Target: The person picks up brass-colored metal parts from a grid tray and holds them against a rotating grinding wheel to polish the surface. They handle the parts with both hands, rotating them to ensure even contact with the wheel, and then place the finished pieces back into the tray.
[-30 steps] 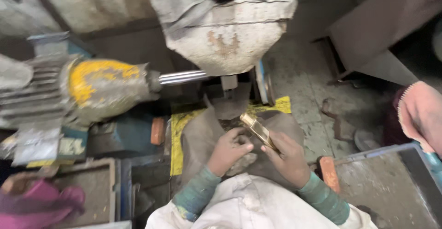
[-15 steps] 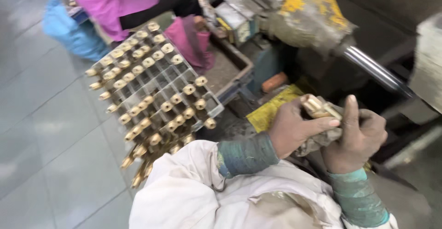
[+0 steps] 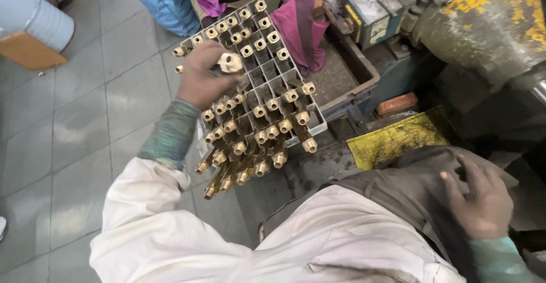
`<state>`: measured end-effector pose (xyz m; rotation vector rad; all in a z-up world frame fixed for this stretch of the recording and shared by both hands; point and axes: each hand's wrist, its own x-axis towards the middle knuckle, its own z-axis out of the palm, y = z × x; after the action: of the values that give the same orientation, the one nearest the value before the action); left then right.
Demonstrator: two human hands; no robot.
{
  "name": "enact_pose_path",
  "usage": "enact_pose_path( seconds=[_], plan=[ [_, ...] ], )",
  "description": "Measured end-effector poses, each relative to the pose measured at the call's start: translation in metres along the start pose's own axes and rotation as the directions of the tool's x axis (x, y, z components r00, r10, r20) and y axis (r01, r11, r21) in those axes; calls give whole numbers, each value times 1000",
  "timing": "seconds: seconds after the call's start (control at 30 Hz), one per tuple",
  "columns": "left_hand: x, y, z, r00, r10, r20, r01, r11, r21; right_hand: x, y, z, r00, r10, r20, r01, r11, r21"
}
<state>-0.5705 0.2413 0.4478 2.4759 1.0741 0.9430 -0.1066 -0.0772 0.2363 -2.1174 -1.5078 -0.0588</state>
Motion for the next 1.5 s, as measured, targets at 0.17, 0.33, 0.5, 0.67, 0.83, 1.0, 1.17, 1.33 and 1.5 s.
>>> enact_pose_path(
  seconds=[0.17, 0.33, 0.5, 0.67, 0.83, 1.0, 1.17, 1.33, 1.5],
  plan=[
    [-30, -90, -14, 987, -136, -84, 152, 964, 217, -19, 47, 23, 991, 85, 105, -68, 985, -158],
    [-60, -148, 3, 937, -318, -146, 342, 920, 191, -26, 66, 30, 958, 221, 185, -171, 953, -250],
    [-77, -184, 22, 933, -266, -241, 315, 930, 191, -34, 93, 43, 966, 146, 214, -107, 977, -184],
    [-80, -199, 31, 925, -305, -227, 355, 907, 228, -41, 105, 51, 945, 193, 265, -136, 966, -220],
    [-74, -194, 31, 858, -503, -108, 507, 790, 345, -47, 99, 49, 971, 147, 187, -105, 971, -217],
    [-56, -180, 27, 684, -725, 80, 498, 545, 674, -57, 131, 63, 946, 184, 267, -150, 979, -140],
    [-42, -155, 14, 743, -648, 166, 306, 550, 777, -87, 154, 74, 971, 162, 173, -166, 986, 6],
    [-22, -105, 19, 801, -541, 255, 166, 611, 774, -111, 166, 80, 967, 207, 146, -240, 934, 264],
    [-13, -92, 75, 569, -682, 460, -44, 533, 845, -141, 154, 75, 905, 393, 162, -406, 913, 51]
  ],
)
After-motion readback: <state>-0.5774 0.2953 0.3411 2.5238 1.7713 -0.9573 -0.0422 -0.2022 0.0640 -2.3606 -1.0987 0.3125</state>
